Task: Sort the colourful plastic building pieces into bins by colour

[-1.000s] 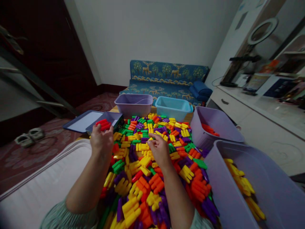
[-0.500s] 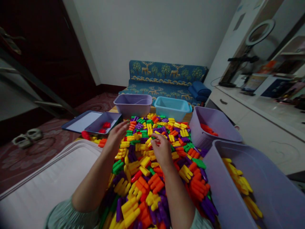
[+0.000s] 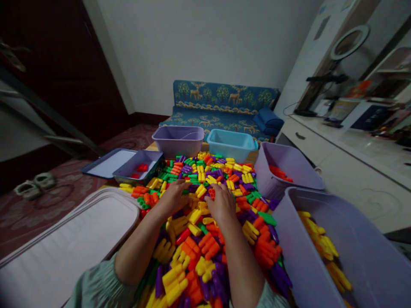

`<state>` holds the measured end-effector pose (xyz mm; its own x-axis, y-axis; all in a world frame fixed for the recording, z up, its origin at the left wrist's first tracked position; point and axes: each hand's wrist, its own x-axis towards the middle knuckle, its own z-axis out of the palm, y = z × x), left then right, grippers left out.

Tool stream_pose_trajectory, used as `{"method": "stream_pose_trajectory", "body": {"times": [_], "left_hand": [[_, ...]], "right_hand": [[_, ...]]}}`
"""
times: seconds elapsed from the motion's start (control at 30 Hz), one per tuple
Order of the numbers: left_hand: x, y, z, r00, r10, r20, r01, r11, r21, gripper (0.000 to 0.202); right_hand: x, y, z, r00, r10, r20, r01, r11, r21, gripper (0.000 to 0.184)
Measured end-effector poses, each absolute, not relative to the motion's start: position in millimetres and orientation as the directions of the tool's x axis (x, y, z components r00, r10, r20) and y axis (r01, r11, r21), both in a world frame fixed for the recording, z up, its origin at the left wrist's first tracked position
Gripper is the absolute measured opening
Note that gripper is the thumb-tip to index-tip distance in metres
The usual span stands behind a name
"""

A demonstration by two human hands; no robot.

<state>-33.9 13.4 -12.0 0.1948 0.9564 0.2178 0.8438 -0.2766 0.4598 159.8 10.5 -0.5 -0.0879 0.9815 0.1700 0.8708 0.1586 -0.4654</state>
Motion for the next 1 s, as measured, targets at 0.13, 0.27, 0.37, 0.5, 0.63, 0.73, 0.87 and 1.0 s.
{"method": "stream_pose_trajectory", "body": {"times": [0.13, 0.27, 0.37, 0.5, 0.63, 0.73, 0.87, 1.0], "left_hand": [[-33, 14, -12, 0.195, 0.954, 0.228, 0.854, -0.280, 0.440, 0.054], [-31, 12, -8, 0.219, 0.943, 0.250, 0.851, -0.311, 0.424, 0.052], [-28, 10, -6, 0.286, 0.923, 0.258, 0.842, -0.371, 0.391, 0.055], [-25, 9, -9, 0.325, 0.910, 0.257, 0.836, -0.404, 0.373, 0.063], [-23, 9, -12, 0.275, 0.924, 0.267, 0.846, -0.364, 0.388, 0.057], [-22, 8, -9, 0.254, 0.925, 0.282, 0.843, -0.355, 0.403, 0.053], [-21, 8, -5, 0.224, 0.927, 0.302, 0.832, -0.343, 0.436, 0.038], [-22, 11, -6, 0.260, 0.916, 0.307, 0.785, -0.385, 0.485, 0.036]], "right_hand": [[153, 8, 1, -0.183, 0.969, 0.166, 0.840, 0.242, -0.486, 0.052], [151, 6, 1, -0.243, 0.948, 0.205, 0.838, 0.312, -0.448, 0.054], [151, 6, 0, -0.253, 0.943, 0.216, 0.825, 0.327, -0.461, 0.054], [151, 7, -1, -0.256, 0.938, 0.235, 0.792, 0.343, -0.505, 0.054], [149, 7, -2, -0.249, 0.942, 0.225, 0.797, 0.331, -0.505, 0.053], [148, 6, -3, -0.238, 0.947, 0.215, 0.813, 0.315, -0.490, 0.052], [147, 5, -2, -0.221, 0.946, 0.237, 0.825, 0.311, -0.471, 0.052], [147, 3, 3, -0.252, 0.926, 0.282, 0.805, 0.362, -0.470, 0.039]]}}
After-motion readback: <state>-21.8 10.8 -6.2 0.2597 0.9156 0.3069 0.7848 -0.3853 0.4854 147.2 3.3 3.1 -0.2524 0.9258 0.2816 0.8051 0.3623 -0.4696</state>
